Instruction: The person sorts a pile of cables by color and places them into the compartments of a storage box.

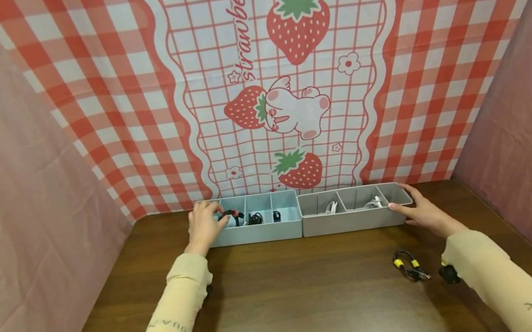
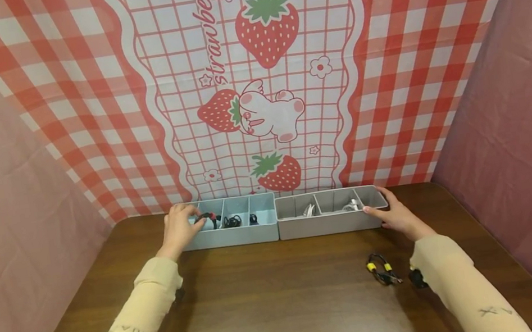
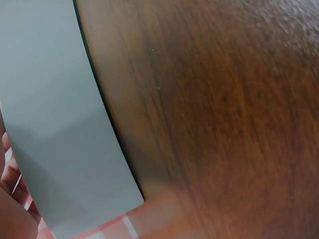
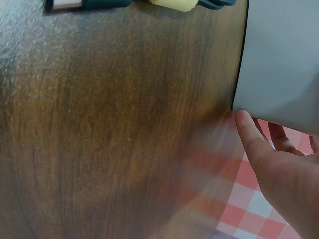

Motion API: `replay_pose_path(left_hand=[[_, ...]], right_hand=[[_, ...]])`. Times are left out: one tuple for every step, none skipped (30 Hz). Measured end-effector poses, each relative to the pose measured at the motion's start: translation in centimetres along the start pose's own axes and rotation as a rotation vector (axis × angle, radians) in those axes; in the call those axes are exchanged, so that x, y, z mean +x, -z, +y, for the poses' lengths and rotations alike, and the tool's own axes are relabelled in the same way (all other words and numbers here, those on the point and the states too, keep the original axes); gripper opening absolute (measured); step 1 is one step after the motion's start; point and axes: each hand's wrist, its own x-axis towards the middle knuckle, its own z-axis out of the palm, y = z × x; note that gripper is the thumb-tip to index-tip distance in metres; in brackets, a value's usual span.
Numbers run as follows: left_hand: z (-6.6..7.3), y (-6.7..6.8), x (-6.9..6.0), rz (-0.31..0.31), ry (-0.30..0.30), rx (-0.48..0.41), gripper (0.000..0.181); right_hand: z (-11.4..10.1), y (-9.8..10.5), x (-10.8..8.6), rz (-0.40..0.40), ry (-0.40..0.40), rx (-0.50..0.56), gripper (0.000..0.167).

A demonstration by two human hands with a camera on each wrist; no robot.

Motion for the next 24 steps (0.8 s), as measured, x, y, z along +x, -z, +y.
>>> replay_pose_path(left_hand=[[0.0,0.0,0.0,-0.002,0.0,0.0,0.018],[0.0,0.1,0.0,-0.004,0.002,-0.001,0.018],[0.0,0.1,0.0,-0.008,0.004,-0.002,0.018],[0.0,0.1,0.0,-0.012,0.006,-0.002,0.018],[0.0,0.1,0.0,-0.016,0.008,-0.002,0.018],[-0.1,0.1,0.0,-0.02,0.01,-0.003,0.018],[-0.1,0.1,0.0,-0.023,0.009,-0.003,0.018],[-0.1,0.1,0.0,-0.024,0.009,-0.004,0.018],[-0.1,0.2,0.0,-0.022,0.004,-0.002,0.018],[-0.2,0.2,-0.1,-0.018,0.003,-0.002,0.018],[-0.3,0.2,-0.1,-0.013,0.0,-0.002,0.019],[-0.3,0.3,-0.1,-0.008,0.0,-0.004,0.019],[-0.4,0.3,-0.1,-0.003,0.0,-0.006,0.019],[-0.4,0.4,-0.1,0.002,0.0,-0.007,0.019],[-0.5,0.5,-0.1,0.006,-0.001,-0.006,0.02],[-0.5,0.5,-0.1,0.006,0.002,-0.011,0.02],[-0.5,0.6,-0.1,0.006,0.0,-0.011,0.02],[-0.4,0.7,-0.1,0.003,0.001,-0.014,0.02],[-0.4,0.7,-0.1,0.001,-0.001,-0.013,0.021],[-0.3,0.8,-0.2,-0.002,-0.002,-0.016,0.021],[-0.3,0.8,-0.2,-0.003,-0.006,-0.018,0.021],[-0.2,0.9,-0.2,-0.005,-0.007,-0.022,0.02],[0.0,1.0,-0.3,-0.006,-0.009,-0.026,0.02],[0.1,1.0,-0.3,-0.007,-0.011,-0.037,0.02]], right_hand=[[0.0,0.0,0.0,0.001,-0.003,0.001,0.094],[0.0,0.0,0.1,0.002,-0.005,0.001,0.095],[0.0,0.0,0.1,0.002,-0.006,0.001,0.095],[0.0,-0.1,0.1,0.004,-0.007,0.0,0.095],[0.0,-0.1,0.1,0.005,-0.008,0.0,0.095],[0.0,-0.1,0.2,0.006,-0.008,0.0,0.095],[0.0,-0.1,0.2,0.007,-0.008,-0.001,0.095],[0.0,-0.1,0.2,0.007,-0.007,-0.002,0.095],[0.0,-0.1,0.2,0.007,-0.006,-0.003,0.095],[0.0,-0.1,0.2,0.007,-0.006,-0.003,0.095],[0.0,-0.1,0.2,0.006,-0.007,-0.004,0.096],[0.0,-0.1,0.2,0.006,-0.007,-0.003,0.096],[0.0,-0.1,0.2,0.005,-0.006,-0.003,0.096],[0.0,-0.1,0.2,0.004,-0.006,-0.002,0.096],[0.0,-0.1,0.2,0.003,-0.006,0.0,0.096],[0.0,0.0,0.2,0.003,-0.006,0.0,0.096],[0.0,0.0,0.2,0.003,-0.005,0.0,0.096],[0.0,0.0,0.2,0.002,-0.003,0.002,0.095],[0.0,0.0,0.1,0.001,-0.002,0.002,0.095],[0.0,0.0,0.1,0.001,-0.002,0.002,0.095],[-0.1,0.0,0.1,0.002,-0.001,0.001,0.095],[-0.1,0.0,0.0,0.002,-0.002,0.0,0.095],[-0.2,0.0,0.0,0.002,-0.002,-0.001,0.095],[-0.2,0.0,0.0,0.002,-0.004,-0.002,0.095]])
